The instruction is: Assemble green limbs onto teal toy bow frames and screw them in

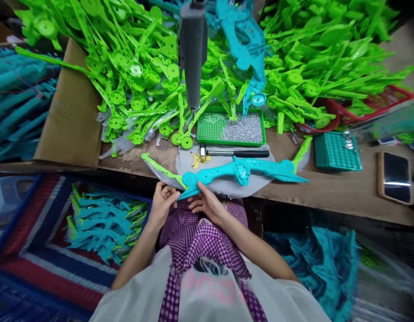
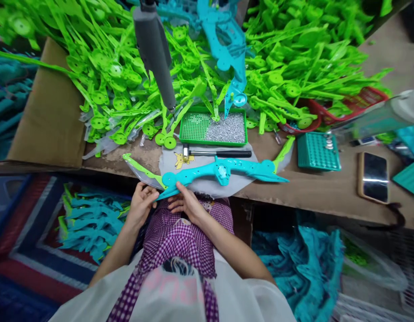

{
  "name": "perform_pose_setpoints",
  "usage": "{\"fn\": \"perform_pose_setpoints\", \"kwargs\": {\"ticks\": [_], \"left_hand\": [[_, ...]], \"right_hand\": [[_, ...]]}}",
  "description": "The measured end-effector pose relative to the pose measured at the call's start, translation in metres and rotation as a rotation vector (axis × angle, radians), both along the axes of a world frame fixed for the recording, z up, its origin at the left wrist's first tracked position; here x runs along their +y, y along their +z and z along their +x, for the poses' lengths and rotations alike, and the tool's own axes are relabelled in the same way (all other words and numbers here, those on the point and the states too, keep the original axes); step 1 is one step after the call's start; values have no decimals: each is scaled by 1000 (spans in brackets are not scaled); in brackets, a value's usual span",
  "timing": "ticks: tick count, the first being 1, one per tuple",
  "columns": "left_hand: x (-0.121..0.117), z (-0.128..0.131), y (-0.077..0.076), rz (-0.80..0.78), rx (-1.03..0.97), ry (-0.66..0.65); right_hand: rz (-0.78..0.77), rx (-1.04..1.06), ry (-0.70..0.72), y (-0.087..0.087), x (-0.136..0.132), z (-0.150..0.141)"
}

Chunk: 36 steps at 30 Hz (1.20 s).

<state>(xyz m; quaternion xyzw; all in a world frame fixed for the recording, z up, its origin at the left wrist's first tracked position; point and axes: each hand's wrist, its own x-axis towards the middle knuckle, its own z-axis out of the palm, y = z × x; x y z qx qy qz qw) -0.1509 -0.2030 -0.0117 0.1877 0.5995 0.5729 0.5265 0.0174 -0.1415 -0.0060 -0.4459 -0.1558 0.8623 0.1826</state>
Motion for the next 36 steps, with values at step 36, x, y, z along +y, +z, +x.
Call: {"fn": "perform_pose_setpoints", "kwargs": {"ticks": [36], "left_hand": [[132, -45, 51, 97, -142, 313]], "right_hand": [[699, -944, -563, -12, 120, 274]]}}
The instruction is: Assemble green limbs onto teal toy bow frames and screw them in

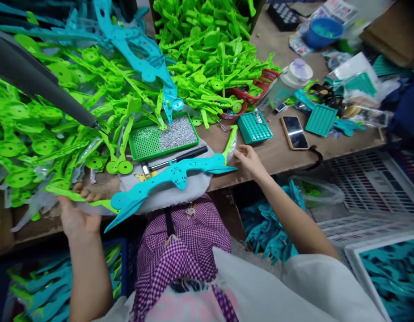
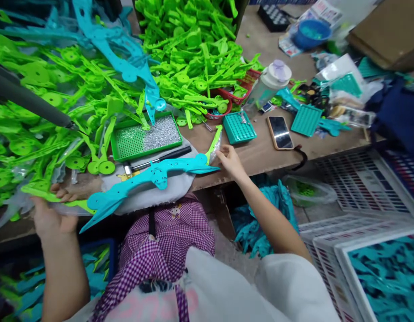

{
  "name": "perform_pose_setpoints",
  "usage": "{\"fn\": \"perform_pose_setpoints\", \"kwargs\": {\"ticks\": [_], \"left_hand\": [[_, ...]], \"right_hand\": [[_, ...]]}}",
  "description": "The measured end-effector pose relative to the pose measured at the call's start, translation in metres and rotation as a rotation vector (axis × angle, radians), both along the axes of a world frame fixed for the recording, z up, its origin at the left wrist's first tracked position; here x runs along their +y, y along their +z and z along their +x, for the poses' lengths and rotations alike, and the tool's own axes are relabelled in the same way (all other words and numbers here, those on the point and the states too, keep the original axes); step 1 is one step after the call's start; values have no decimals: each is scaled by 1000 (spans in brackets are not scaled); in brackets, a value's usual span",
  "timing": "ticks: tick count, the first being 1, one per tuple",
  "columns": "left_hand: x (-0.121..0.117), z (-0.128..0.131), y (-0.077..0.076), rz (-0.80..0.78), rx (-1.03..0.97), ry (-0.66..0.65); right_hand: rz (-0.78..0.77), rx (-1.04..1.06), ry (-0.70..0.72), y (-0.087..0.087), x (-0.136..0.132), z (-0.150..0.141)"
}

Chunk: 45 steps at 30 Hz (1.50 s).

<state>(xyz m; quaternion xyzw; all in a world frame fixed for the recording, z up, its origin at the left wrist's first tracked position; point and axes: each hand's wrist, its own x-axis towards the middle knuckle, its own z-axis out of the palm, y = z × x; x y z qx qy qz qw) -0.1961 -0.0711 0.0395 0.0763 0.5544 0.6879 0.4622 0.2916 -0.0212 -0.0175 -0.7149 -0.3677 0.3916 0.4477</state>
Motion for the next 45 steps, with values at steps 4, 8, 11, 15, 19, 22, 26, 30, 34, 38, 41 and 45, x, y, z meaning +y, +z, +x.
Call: {"fn": "perform_pose_setpoints", "kwargs": {"ticks": [4, 8, 11, 15, 19, 22, 26, 30, 34, 38, 41, 45], "left_hand": [[-5, -7, 0, 85, 106, 54], [-12, -10, 0, 157, 246, 108], [-14, -11, 0, 224, 330, 116], [-13, -8, 1, 284, 311, 92], [-12, 3, 3, 261, 206, 320], [-13, 9, 3, 235, 217, 381], [-17, 6, 0, 218, 255, 408], [-23, 0, 0, 250, 362, 178], [-23, -4, -2, 249, 414, 89], [-14, -5, 0, 222, 294, 330], [-13, -12, 7, 120, 258, 327], [-14, -26, 6, -162, 341, 168]], "right_hand": [[-59, 254, -16, 5, 11, -10], [69, 394, -161, 22, 15, -18], [238, 428, -193, 35, 17, -23], [433, 431, -266, 39, 15, -36], [552, 397, -410, 19, 2, -48], [582, 292, -547, -6, -7, -47], [595, 238, -517, -33, -5, -38], [645, 311, -563, -40, 9, -33], [592, 265, -621, -38, 21, -39], [523, 252, -458, -17, 10, -47], [486, 354, -402, 11, -18, -50], [242, 304, -177, 24, -48, -40]]}}
